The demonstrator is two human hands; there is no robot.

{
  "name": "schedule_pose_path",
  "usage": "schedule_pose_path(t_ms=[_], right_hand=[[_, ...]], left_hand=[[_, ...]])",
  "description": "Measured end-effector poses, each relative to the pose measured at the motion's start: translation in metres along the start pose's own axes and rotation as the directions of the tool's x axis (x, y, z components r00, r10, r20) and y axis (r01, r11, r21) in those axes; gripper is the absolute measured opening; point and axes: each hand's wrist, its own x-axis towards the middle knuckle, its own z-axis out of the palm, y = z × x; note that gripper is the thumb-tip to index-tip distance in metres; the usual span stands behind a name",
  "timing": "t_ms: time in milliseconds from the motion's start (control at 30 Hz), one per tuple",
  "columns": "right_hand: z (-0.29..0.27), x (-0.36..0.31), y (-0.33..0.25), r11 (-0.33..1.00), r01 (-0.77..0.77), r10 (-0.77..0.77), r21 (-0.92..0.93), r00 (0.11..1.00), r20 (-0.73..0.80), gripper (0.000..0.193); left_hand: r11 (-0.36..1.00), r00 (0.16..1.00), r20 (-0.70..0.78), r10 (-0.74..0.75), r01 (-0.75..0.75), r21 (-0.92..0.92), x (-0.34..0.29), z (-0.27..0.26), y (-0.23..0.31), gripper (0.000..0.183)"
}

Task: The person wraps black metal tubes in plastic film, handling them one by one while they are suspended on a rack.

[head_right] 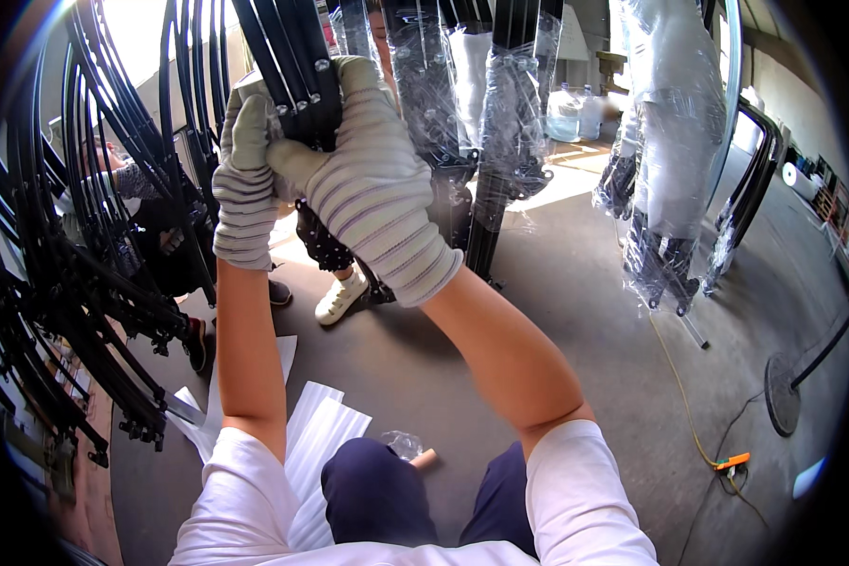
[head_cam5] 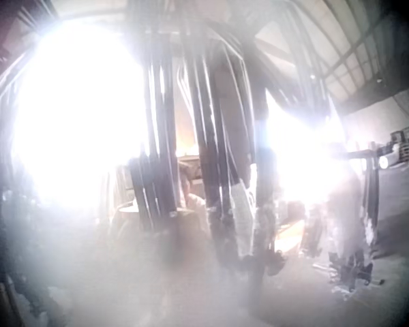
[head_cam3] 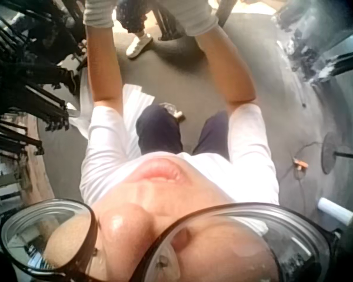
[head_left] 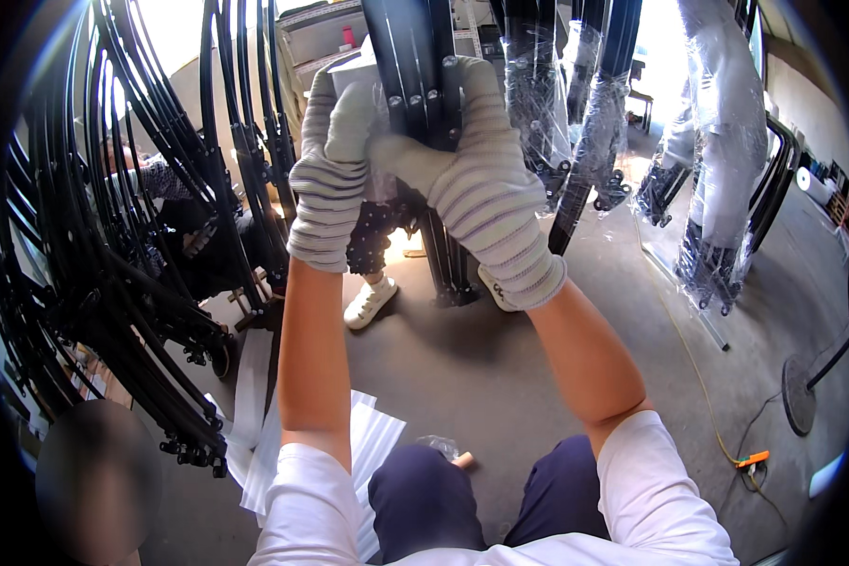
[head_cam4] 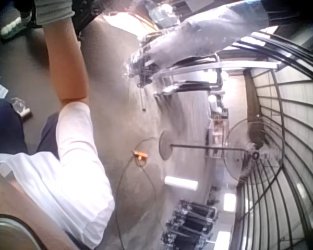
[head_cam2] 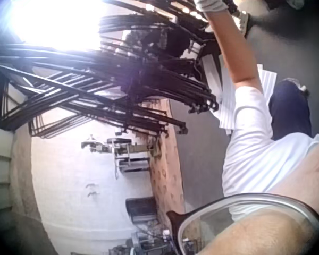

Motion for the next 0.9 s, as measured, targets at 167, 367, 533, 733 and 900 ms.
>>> schedule_pose_path(t_ms=[167, 367, 533, 733, 900], right_hand=[[-0.011, 0.011, 0.034, 0.992, 0.002, -0.012, -0.128, 0.997, -0.078, 0.054], [-0.013, 0.007, 0.029, 0.993, 0.095, -0.097, -0.064, 0.995, -0.02, 0.05], [-0.016, 0.01, 0.039, 0.984, 0.169, -0.17, -0.063, 0.985, -0.012, 0.054], [-0.023, 0.008, 0.036, 0.969, 0.209, -0.216, -0.135, 0.976, -0.039, 0.04], [-0.016, 0.009, 0.029, 0.97, 0.203, -0.214, -0.137, 0.974, -0.075, 0.036]], left_hand=[[0.85, 0.878, 0.109, -0.466, 0.479, -0.22, -0.006, -0.027, -0.001, 0.043], [0.924, 0.913, 0.202, -0.353, 0.375, -0.08, -0.025, 0.009, 0.054, 0.042], [0.79, 0.862, 0.151, -0.484, 0.504, -0.348, -0.037, 0.007, 0.051, 0.032], [0.803, 0.777, 0.302, -0.552, 0.594, -0.06, -0.033, 0.021, 0.061, 0.045], [0.725, 0.813, 0.412, -0.411, 0.565, -0.393, -0.032, -0.007, 0.006, 0.054]])
